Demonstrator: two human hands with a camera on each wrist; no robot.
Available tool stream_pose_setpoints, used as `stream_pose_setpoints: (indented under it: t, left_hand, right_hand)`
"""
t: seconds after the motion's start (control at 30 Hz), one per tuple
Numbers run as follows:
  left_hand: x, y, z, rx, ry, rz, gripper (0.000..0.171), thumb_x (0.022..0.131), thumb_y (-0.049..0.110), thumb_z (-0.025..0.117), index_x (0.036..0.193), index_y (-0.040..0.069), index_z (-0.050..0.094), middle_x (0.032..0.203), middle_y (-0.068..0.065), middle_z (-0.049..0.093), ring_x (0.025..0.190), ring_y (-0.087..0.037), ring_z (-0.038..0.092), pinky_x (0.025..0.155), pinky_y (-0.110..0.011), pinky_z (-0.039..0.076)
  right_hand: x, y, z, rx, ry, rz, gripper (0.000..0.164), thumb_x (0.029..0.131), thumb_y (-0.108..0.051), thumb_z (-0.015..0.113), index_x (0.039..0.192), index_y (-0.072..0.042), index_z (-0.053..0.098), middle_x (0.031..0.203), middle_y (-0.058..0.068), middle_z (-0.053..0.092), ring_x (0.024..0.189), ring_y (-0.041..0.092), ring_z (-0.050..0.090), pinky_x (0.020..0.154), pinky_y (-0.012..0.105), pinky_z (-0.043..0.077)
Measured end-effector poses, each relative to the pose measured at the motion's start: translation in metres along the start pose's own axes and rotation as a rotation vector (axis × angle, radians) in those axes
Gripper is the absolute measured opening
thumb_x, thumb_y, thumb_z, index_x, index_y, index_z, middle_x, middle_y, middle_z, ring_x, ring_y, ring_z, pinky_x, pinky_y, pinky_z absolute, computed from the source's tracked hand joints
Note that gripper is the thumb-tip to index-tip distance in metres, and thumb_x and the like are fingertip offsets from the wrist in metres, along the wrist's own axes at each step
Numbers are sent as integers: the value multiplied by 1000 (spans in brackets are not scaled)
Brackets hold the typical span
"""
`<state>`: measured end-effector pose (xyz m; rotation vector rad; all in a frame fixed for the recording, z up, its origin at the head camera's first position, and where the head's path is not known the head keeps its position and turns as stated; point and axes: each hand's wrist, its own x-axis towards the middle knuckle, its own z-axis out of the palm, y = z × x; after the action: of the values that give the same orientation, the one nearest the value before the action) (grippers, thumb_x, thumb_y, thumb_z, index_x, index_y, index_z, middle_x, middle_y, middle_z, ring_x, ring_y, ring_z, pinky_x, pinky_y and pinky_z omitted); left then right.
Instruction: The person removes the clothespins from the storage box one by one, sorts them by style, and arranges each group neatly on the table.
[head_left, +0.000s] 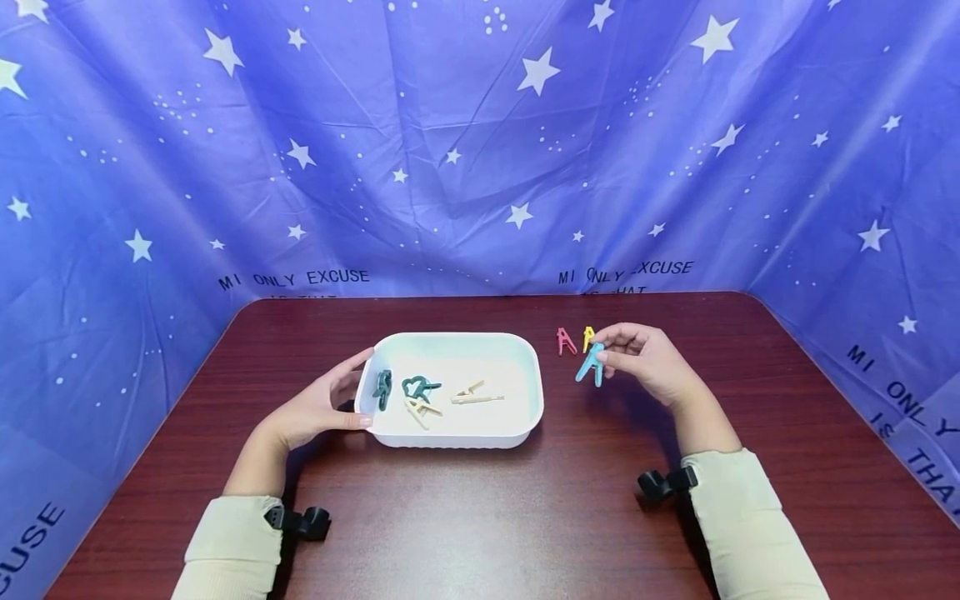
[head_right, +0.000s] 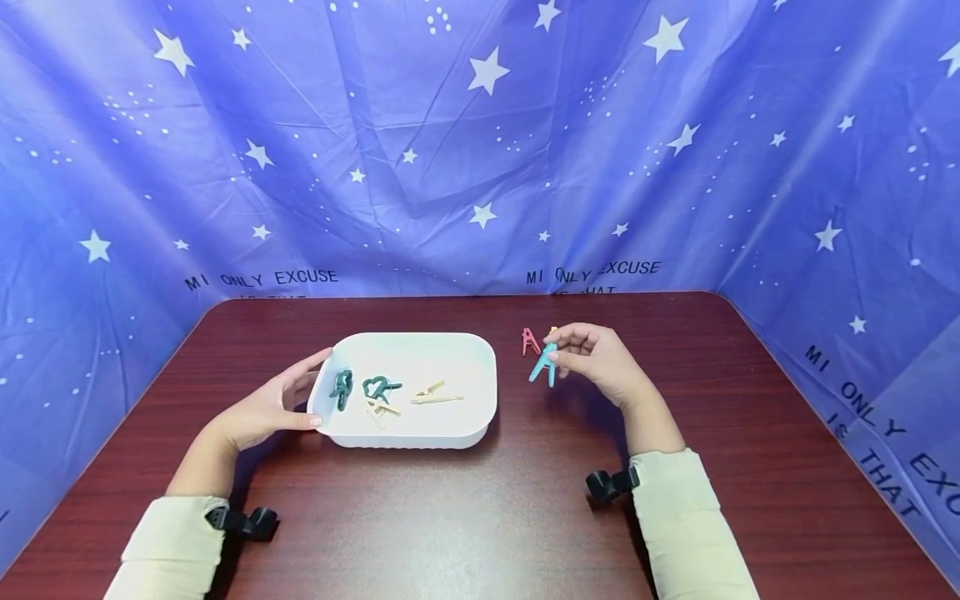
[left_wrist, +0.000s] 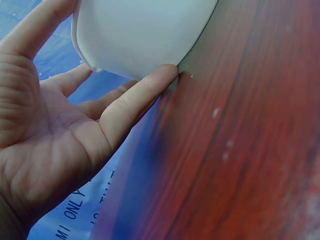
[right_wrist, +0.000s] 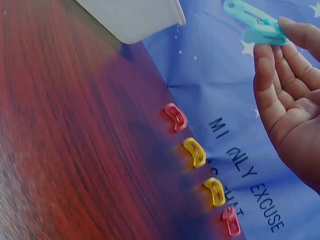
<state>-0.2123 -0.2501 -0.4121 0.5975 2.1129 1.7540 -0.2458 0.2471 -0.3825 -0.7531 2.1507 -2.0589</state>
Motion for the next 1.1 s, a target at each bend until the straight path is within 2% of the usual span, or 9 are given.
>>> stream_pose_setpoints:
  t: [0.17,0.37,0.43,0.5,0.67,0.9,1.1]
  left_hand:
    - [0,-1,1,4,5,-2,100,78,6,78,157,12,16,145,-29,37,129,-47,40,91,-31,47]
    - [0,-2,2,-3,4,-4,101,78,6,78,157,13,16,147,-28,35,130,-48,38,91,-31,47]
    - [0,-2,2,-1,3,-3,101,78,6,79,157,12,16,147,-28,35,131,-48,37,92,-30,46]
    - [1,-2,1,0,-1,2,100,79,6,78,157,13,16,148,-27,35,132,-47,36,93,-30,45]
    - [1,-2,-2,11,-9,13,98,80,6,78,157,14,17,148,-25,36,133,-45,35,95,-29,44]
    - [1,-2,-3,8,-7,8,98,80,5,77,157,15,17,149,-25,35,135,-46,33,95,-29,44]
    - [0,-4,-1,7,-12,0,97,81,5,76,157,16,18,149,-25,35,136,-45,32,96,-30,43]
  right_hand:
    - [-5,0,-8,-37,40,33,22,91,5,62,104,-10,71,84,3,71,68,14,64,64,29,55]
    - [-11,1,-21,26,36,89,17,98,-1,55,111,-6,64,91,6,66,73,18,66,62,37,57]
    - [-12,2,-25,40,52,91,17,99,-3,54,114,-2,61,94,5,63,74,16,65,59,37,57]
    - [-14,2,-30,43,71,87,17,99,-3,54,114,-3,62,95,4,62,74,14,63,57,36,56]
    - [-18,2,-40,36,110,64,26,95,5,57,113,-10,67,95,3,62,71,13,63,56,32,56]
    - [-25,3,-57,63,192,8,28,88,15,60,111,1,67,94,3,71,74,12,67,60,28,56]
    - [-35,4,-71,79,298,-26,26,86,18,61,103,1,71,90,3,73,75,13,70,65,27,56]
